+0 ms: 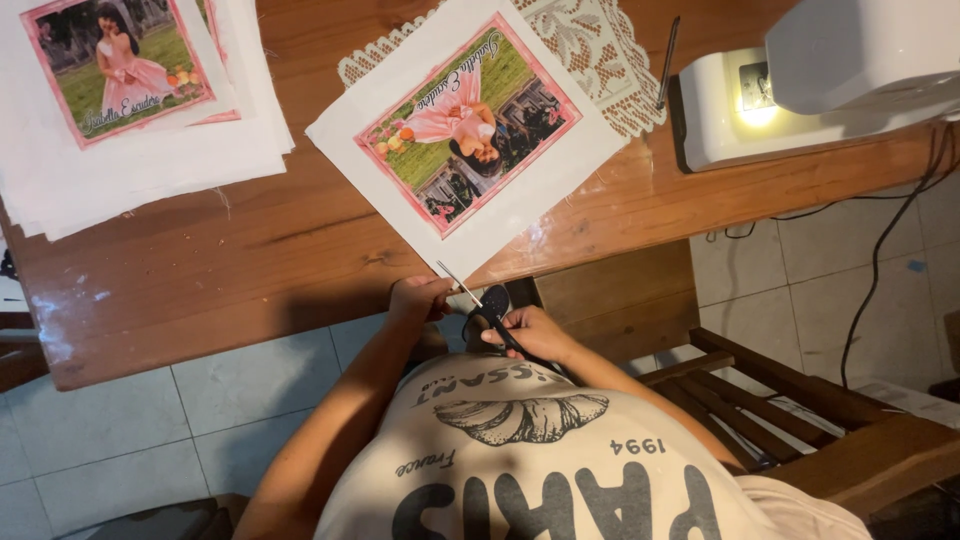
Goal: Cutting out printed fabric sheets with scissors along the borders.
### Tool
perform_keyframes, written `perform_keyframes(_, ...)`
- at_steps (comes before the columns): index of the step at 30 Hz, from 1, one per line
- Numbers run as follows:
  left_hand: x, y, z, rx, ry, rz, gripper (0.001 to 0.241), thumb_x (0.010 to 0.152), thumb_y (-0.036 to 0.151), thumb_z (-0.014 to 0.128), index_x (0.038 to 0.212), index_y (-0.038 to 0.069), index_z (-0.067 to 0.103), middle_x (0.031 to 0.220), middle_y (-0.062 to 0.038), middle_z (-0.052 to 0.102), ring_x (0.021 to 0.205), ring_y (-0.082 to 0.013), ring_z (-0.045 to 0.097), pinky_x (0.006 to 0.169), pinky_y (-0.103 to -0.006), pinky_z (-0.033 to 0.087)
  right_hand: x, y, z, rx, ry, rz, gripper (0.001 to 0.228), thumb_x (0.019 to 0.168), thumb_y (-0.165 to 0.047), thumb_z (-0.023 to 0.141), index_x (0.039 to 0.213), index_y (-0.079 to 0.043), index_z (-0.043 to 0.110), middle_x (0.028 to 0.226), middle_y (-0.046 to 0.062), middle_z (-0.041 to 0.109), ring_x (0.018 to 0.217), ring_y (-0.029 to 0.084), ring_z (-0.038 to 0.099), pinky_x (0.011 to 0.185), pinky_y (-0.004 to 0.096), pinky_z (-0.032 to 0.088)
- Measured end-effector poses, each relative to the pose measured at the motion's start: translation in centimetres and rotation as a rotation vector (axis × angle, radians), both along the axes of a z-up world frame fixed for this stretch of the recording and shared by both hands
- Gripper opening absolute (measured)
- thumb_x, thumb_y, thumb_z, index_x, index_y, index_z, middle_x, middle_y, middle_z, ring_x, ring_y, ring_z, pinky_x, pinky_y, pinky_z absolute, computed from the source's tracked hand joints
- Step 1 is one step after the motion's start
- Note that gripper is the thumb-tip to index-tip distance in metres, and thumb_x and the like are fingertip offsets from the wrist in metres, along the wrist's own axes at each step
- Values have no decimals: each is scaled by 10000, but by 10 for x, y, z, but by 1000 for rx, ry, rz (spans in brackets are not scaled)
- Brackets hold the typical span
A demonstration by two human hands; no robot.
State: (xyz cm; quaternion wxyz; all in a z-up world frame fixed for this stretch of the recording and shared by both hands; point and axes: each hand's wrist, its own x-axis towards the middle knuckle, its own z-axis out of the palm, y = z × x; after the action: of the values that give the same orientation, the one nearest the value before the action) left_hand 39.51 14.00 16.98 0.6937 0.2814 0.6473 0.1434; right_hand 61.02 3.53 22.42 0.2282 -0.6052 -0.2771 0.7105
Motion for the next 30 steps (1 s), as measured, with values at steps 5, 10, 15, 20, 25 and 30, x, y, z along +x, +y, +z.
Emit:
perform_keyframes(5,-3,-4,-15,9,-37,3,213,773,188,804,766,31,661,538,-56,523,535,-211,680,540,-262,563,0,-3,-4,-12,-25,4,387,753,-284,927,643,-17,669,482,156,619,387,166,609,409,203,461)
perform_keyframes(10,-6,-2,2,20,-114,10,248,753,207,843,764,35,666,542,-59,518,531,-224,685,541,-276,567,-5,4,-1,-12,-32,22,376,759,-279,918,655,-13,673,496,159,629,402,171,624,426,211,483)
perform_keyframes(15,-7,-3,10,14,-154,22,276,788,180,838,877,-8,656,553,-89,501,520,-250,672,529,-290,566,-9,11,-7,24,-87,119,282,812,-282,836,673,-70,713,511,140,679,418,201,690,414,269,532)
perform_keyframes(20,-9,-4,0,30,-197,24,339,803,191,845,946,-55,660,538,-109,520,504,-244,679,499,-274,558,-13,13,23,-13,-92,65,309,786,-249,848,648,-46,661,497,143,643,410,187,645,450,236,499)
perform_keyframes(25,-10,-1,8,27,-224,17,289,820,171,815,912,-58,664,525,-99,516,481,-225,665,469,-247,547,-18,19,13,13,-124,59,300,828,-266,808,634,-83,670,497,140,667,411,196,677,436,257,521)
perform_keyframes(30,-13,-5,-11,18,-271,41,411,819,159,849,1058,-103,641,526,-135,520,489,-252,677,472,-256,536,-19,33,31,12,-107,127,264,844,-251,744,679,-59,672,528,150,669,440,213,687,485,267,534)
